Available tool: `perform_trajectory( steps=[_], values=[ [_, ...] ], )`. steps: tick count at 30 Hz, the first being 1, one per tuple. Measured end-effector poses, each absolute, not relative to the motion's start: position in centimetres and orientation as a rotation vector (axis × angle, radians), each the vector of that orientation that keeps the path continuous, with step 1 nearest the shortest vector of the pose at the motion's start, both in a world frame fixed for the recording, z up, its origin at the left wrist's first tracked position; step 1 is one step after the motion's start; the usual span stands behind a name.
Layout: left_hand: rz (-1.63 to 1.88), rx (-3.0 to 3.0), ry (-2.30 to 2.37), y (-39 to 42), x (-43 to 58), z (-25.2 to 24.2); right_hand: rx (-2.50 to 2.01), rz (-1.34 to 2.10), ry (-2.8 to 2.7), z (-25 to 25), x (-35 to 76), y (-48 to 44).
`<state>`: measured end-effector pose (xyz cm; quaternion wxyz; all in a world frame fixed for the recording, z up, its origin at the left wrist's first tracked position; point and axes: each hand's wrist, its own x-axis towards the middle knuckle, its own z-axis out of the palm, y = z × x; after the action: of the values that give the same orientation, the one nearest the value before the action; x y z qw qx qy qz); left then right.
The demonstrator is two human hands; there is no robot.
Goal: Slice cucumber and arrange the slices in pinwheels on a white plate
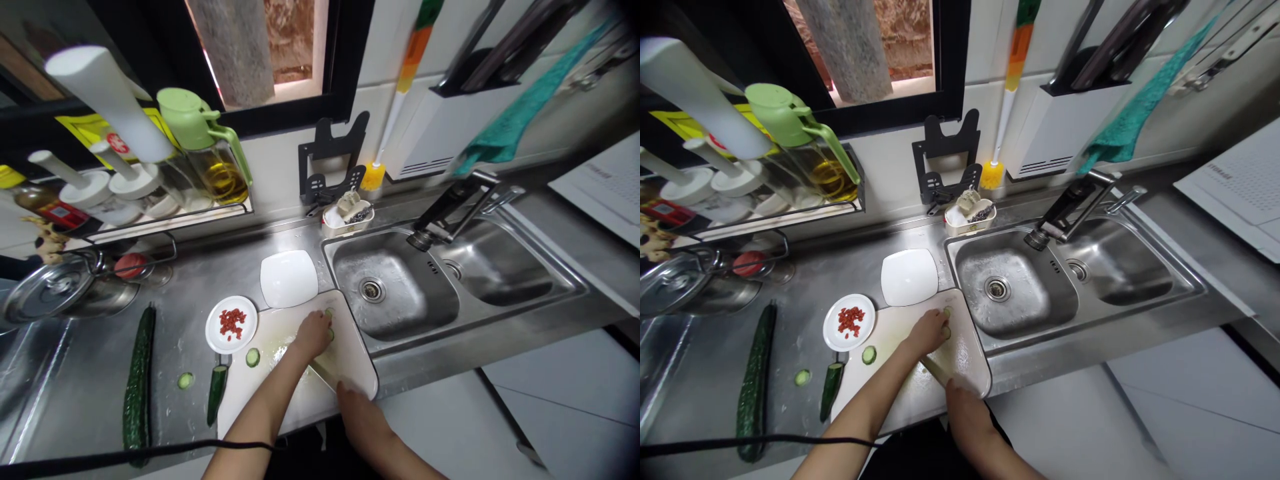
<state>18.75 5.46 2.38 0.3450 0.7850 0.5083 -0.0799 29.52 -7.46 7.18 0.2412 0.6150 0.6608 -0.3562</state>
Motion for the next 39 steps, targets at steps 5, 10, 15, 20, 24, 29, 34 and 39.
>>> perform_trajectory(
  steps=[5,10,15,20,24,29,34,39],
  values=[
    [-0.217,2.05,1.309,5.4,18.5,2.1,1.67,-0.974,1.807,7.6,29.4,-7.3],
    [-0.213,2.058,1.312,5.4,18.4,1.6,1.673,-0.99,1.768,7.6,29.4,-7.3],
    [-0.217,2.071,1.305,5.4,18.5,1.6,1.696,-1.003,1.799,7.5,29.5,-7.3],
    [-0.218,2.086,1.281,5.4,18.5,1.9,1.702,-0.988,1.774,7.2,29.7,-7.4],
    [-0.222,2.09,1.272,5.5,18.5,2.0,1.729,-0.975,1.835,6.3,29.9,-7.8],
    [-0.221,2.085,1.254,5.5,18.5,1.6,1.749,-0.977,1.869,5.6,30.3,-8.3],
    [-0.188,2.065,1.264,5.3,18.3,1.3,1.727,-0.981,1.842,6.0,30.2,-8.0],
    [-0.101,1.986,1.31,4.9,18.3,1.1,1.711,-0.981,1.811,6.7,29.9,-7.6]
  ],
)
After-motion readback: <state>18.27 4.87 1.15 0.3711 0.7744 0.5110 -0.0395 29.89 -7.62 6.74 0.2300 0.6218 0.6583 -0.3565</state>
